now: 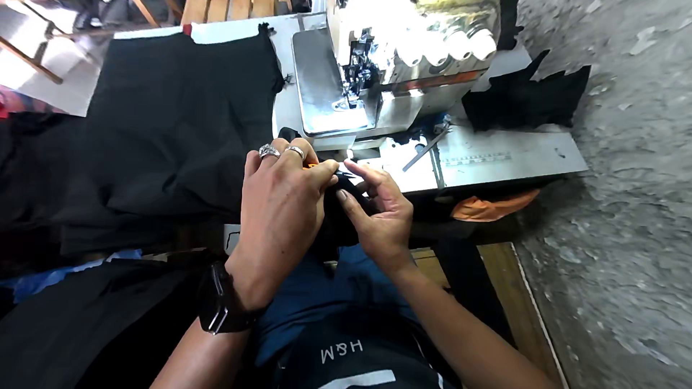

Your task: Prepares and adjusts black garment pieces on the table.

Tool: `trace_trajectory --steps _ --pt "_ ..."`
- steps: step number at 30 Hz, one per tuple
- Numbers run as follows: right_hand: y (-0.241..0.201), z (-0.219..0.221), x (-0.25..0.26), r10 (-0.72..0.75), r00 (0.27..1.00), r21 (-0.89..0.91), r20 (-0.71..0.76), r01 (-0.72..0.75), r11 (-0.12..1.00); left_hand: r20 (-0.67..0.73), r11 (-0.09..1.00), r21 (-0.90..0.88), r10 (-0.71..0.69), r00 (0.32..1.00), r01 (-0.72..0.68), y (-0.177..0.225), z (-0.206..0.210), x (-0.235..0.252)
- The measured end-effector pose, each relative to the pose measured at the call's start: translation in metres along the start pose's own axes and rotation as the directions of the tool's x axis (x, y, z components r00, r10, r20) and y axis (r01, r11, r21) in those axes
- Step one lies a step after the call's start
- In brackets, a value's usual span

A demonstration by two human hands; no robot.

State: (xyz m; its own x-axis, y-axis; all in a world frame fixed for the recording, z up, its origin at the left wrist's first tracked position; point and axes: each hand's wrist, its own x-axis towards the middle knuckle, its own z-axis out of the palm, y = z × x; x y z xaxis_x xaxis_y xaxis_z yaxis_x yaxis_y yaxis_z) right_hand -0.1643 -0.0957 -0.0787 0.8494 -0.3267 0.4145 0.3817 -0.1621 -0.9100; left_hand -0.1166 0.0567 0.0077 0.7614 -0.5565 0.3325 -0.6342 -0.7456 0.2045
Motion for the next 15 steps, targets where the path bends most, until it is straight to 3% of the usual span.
trace_trajectory --steps 5,7,10,12,14,15 --pt "0.003 -0.006 0.0 0.031 1.0 0.027 0.006 -0.031 0.999 0.021 0.998 -0.05 -0.041 0.999 0.042 -0.009 -0.002 0.002" --pt "0.01 -0.016 0.01 0.008 1.0 0.007 -0.004 -0.008 1.0 -0.052 0.992 -0.086 -0.102 0.993 0.097 -0.017 -0.021 -0.002" --pt "0.036 -0.033 0.043 -0.038 0.999 -0.216 0.006 0.038 0.976 -0.193 0.981 -0.114 -0.176 0.965 0.156 -0.022 -0.032 -0.006" --pt "0.058 -0.049 0.061 0.056 0.978 -0.471 0.202 0.047 0.881 -0.21 0.976 -0.16 -0.18 0.961 0.148 -0.01 -0.019 -0.003" --pt "0.06 -0.073 0.074 0.198 0.884 -0.637 0.423 0.135 0.759 -0.168 0.963 -0.244 -0.154 0.974 0.11 0.018 -0.001 0.006" --pt "0.055 -0.09 0.079 0.225 0.874 -0.671 0.432 0.144 0.727 -0.127 0.954 -0.284 -0.142 0.982 0.101 0.031 0.011 0.01"
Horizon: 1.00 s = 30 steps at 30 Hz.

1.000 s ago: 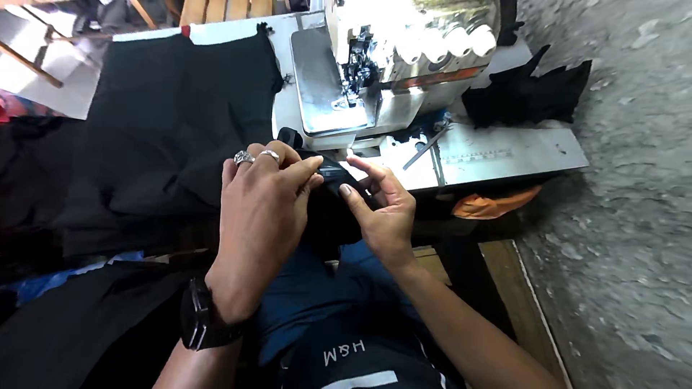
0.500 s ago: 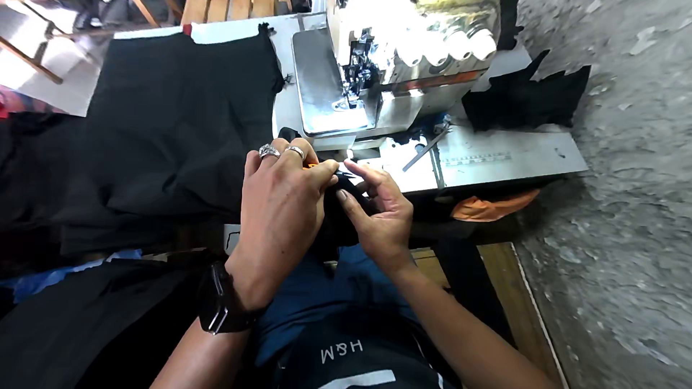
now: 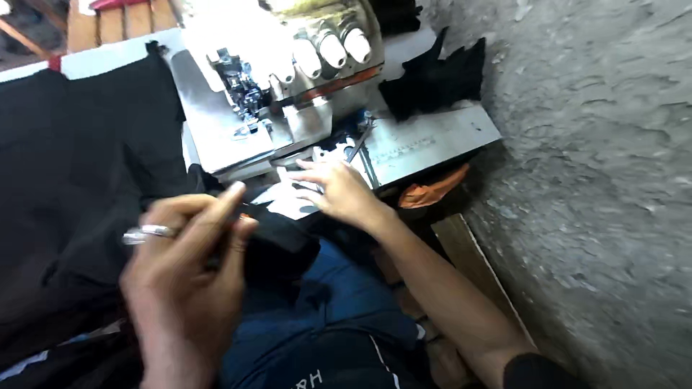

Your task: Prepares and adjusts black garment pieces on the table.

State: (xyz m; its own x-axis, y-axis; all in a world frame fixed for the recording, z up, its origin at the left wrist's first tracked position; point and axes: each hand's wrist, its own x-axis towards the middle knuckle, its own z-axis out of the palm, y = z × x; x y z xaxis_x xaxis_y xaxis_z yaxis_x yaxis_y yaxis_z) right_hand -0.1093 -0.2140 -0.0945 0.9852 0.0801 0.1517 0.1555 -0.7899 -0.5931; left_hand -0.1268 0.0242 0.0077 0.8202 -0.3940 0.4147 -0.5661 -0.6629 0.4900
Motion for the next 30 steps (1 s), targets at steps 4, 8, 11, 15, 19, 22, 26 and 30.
trace_trajectory --steps 4,8,11,15,19,22,26,30 --pt "0.062 -0.06 -0.008 -0.004 0.991 -0.15 -0.133 -0.017 0.989 0.198 0.993 -0.119 0.043 0.979 -0.02 0.014 0.073 0.005" --pt "0.116 -0.066 -0.003 -0.052 0.996 -0.188 -0.074 0.037 0.982 0.319 0.995 -0.097 0.047 0.947 -0.017 0.019 0.122 0.029" --pt "0.131 -0.074 -0.022 -0.02 0.992 -0.129 -0.128 0.004 0.992 0.296 0.999 -0.039 0.01 0.955 0.002 0.016 0.133 0.046" --pt "0.154 -0.086 -0.035 -0.015 0.978 -0.12 -0.208 -0.01 0.993 0.367 1.0 0.013 -0.016 0.93 0.012 0.018 0.142 0.052" --pt "0.148 -0.087 -0.038 -0.031 0.98 -0.089 -0.197 0.014 0.996 0.406 0.998 0.023 -0.058 0.912 0.053 0.014 0.163 0.059" --pt "0.155 -0.083 -0.039 -0.056 0.977 -0.101 -0.208 0.035 0.994 0.389 0.999 0.018 -0.039 0.92 0.035 0.017 0.17 0.068" --pt "0.155 -0.081 -0.038 -0.063 0.973 -0.09 -0.22 0.044 0.995 0.395 0.999 0.042 -0.039 0.918 0.024 0.019 0.184 0.079" --pt "0.158 -0.08 -0.039 -0.068 0.967 -0.091 -0.245 0.046 0.995 0.392 0.995 0.095 -0.053 0.919 0.017 0.025 0.201 0.086"
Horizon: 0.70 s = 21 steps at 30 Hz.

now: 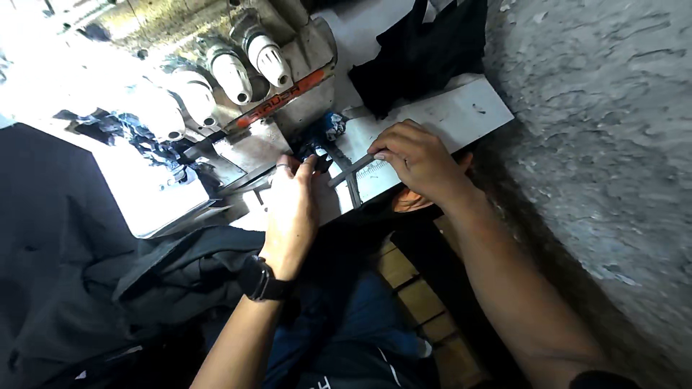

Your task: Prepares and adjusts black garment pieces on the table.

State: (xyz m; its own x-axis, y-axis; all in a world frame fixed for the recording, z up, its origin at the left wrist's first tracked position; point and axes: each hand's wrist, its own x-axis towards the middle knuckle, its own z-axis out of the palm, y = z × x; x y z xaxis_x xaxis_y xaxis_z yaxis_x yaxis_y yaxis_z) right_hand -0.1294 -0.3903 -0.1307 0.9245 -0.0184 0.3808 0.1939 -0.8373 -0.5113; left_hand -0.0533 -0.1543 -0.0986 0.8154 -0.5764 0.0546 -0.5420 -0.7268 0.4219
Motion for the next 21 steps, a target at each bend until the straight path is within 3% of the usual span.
trace_trajectory --steps 6,11,14,18,21 --pt "-0.008 0.007 0.003 0.02 1.0 0.006 -0.01 -0.019 1.0 -0.103 0.985 0.128 0.128 0.986 -0.114 0.01 0.003 0.009" --pt "-0.007 0.007 0.003 0.038 0.999 0.004 -0.007 -0.038 0.999 -0.041 0.998 0.059 -0.018 0.999 0.02 0.01 -0.004 -0.001" --pt "-0.014 0.008 0.014 0.027 0.999 -0.032 0.037 -0.025 0.999 0.005 0.999 -0.034 -0.003 1.0 0.003 0.024 -0.015 -0.005" --pt "-0.039 0.003 0.015 0.098 0.993 -0.059 0.062 -0.095 0.994 0.008 0.964 -0.185 0.197 0.98 -0.192 0.021 -0.087 -0.059" --pt "-0.085 -0.017 -0.012 0.058 0.998 -0.016 0.019 -0.057 0.998 -0.098 0.894 -0.366 0.241 0.966 -0.26 -0.035 -0.165 -0.131"
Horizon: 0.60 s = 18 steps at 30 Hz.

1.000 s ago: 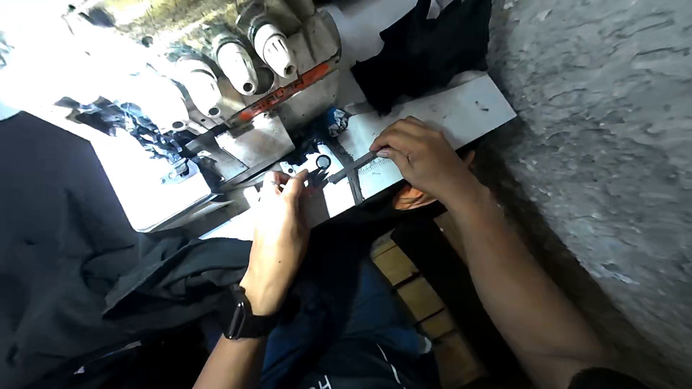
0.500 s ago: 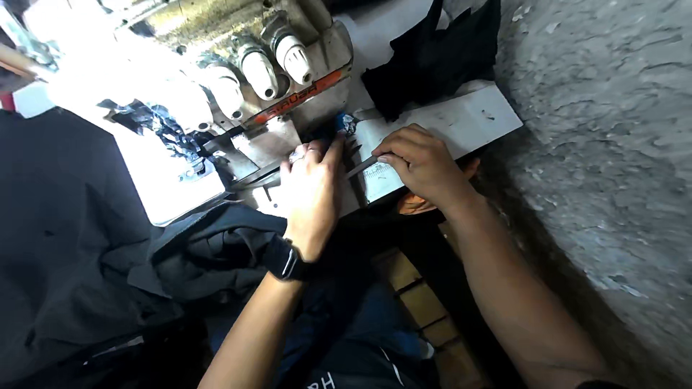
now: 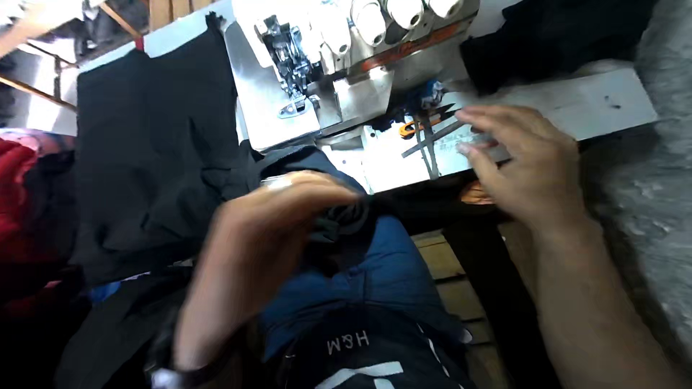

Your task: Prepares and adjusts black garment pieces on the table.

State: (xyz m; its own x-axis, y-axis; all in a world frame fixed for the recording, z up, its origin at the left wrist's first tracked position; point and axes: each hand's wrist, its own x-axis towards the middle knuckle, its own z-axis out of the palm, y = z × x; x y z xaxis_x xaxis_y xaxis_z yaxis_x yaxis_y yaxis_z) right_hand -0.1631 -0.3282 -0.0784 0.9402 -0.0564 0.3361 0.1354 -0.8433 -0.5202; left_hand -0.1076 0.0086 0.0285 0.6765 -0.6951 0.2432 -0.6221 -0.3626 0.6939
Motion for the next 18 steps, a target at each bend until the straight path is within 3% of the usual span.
trace_trajectory --steps 3,4,7,10,12,14,16,18 --pt "-0.046 0.027 -0.039 -0.144 0.981 0.233 -0.131 0.172 0.957 -0.157 0.987 0.138 -0.064 0.986 0.086 -0.012 -0.037 -0.063" --pt "-0.057 0.048 -0.049 -0.19 0.976 0.266 -0.109 0.213 0.94 -0.133 0.983 0.169 -0.053 0.99 0.075 -0.009 -0.03 -0.073" --pt "-0.074 0.113 -0.058 -0.29 0.957 0.139 -0.005 0.288 0.948 0.083 0.928 0.372 0.003 0.997 -0.034 -0.023 0.017 -0.076" --pt "-0.091 0.123 -0.044 -0.338 0.941 0.172 -0.029 0.338 0.925 0.071 0.814 0.581 -0.035 0.997 -0.013 -0.081 0.021 -0.084" --pt "-0.105 0.097 -0.026 -0.391 0.92 0.318 -0.011 0.374 0.871 0.011 0.821 0.569 -0.054 0.998 0.038 -0.083 -0.008 -0.092" --pt "-0.117 0.073 -0.018 -0.465 0.883 0.443 0.059 0.394 0.806 -0.046 0.893 0.446 -0.039 0.998 0.056 -0.06 -0.033 -0.104" --pt "-0.127 0.07 -0.008 -0.556 0.821 0.481 0.132 0.438 0.76 -0.071 0.949 0.316 0.026 0.997 -0.003 -0.024 -0.064 -0.107" --pt "-0.134 0.073 -0.005 -0.624 0.773 0.556 0.11 0.473 0.684 -0.031 0.955 0.265 0.144 0.989 -0.13 0.018 -0.092 -0.109"
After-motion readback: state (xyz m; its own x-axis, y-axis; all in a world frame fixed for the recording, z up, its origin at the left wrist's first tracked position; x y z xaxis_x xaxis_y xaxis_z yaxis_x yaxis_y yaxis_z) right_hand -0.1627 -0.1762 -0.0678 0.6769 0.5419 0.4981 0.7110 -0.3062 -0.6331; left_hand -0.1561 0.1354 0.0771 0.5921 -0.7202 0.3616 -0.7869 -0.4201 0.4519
